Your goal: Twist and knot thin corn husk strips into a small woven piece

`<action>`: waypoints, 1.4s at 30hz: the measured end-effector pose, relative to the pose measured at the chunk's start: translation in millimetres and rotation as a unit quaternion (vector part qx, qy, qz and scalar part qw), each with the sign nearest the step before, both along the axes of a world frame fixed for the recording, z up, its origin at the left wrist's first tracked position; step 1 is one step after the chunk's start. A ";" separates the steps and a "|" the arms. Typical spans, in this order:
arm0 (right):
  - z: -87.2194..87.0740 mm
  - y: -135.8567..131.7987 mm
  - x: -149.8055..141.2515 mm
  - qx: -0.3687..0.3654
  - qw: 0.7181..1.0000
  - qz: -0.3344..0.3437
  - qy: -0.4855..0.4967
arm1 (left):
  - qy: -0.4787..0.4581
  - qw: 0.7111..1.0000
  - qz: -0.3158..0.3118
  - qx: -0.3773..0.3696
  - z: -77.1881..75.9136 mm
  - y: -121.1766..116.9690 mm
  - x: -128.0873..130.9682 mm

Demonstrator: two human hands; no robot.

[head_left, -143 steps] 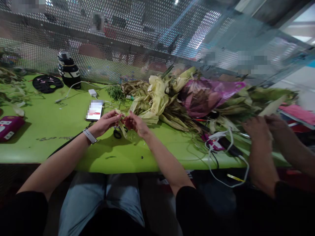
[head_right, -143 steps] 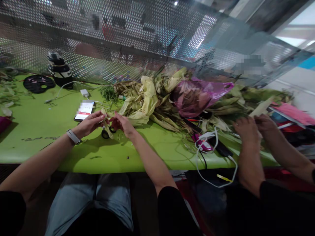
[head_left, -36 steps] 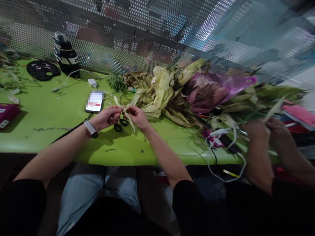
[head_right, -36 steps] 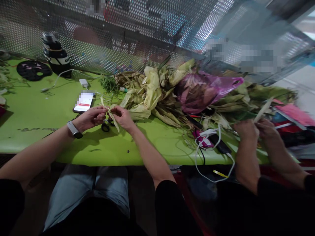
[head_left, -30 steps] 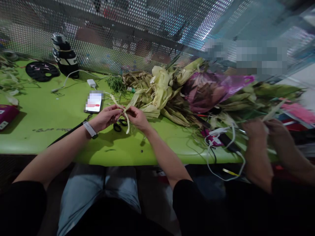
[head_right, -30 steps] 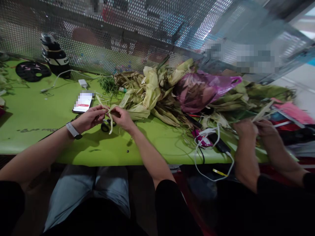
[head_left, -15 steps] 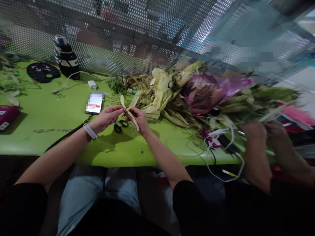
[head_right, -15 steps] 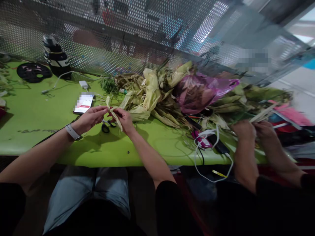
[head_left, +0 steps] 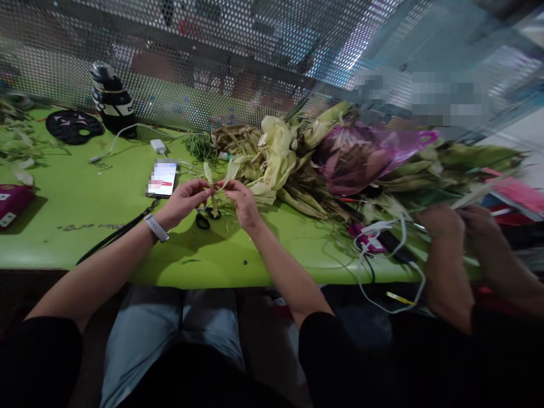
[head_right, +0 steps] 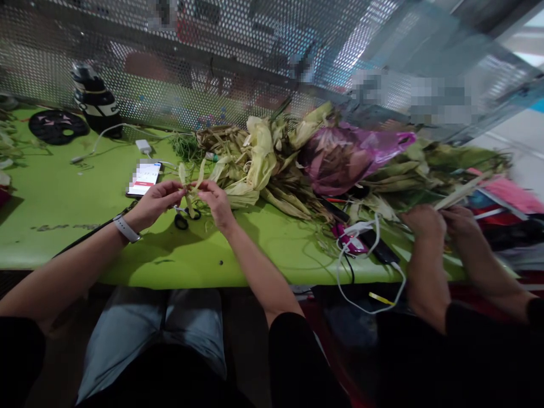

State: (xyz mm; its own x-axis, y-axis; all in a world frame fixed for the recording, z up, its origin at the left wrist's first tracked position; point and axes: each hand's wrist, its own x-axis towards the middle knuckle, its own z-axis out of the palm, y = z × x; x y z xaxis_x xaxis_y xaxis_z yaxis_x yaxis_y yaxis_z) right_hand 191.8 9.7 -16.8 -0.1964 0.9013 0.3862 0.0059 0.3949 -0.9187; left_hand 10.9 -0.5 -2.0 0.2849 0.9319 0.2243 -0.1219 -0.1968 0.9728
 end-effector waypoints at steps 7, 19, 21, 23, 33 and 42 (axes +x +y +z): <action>0.0 -2.5 -8.0 0.005 0.997 -0.053 0.059 | 0.041 0.998 -0.051 -0.003 3.6 -2.6 -0.4; 2.4 0.3 -4.1 -0.046 0.995 -0.066 0.052 | 0.120 0.990 -0.073 0.006 4.5 -5.5 -0.3; 5.2 1.8 1.0 -0.076 0.995 -0.050 0.031 | 0.088 0.994 -0.059 0.002 2.3 -4.0 0.6; 8.3 1.4 5.1 -0.117 0.993 -0.008 0.007 | 0.050 0.997 -0.051 0.003 1.7 -2.8 1.2; 3.9 -2.5 2.6 -0.147 0.978 0.140 -0.034 | 0.022 1.000 0.000 0.021 -0.7 0.9 -1.2; 8.6 4.4 15.9 -0.114 0.977 0.149 -0.104 | 0.064 0.997 0.018 0.035 1.3 1.4 -1.3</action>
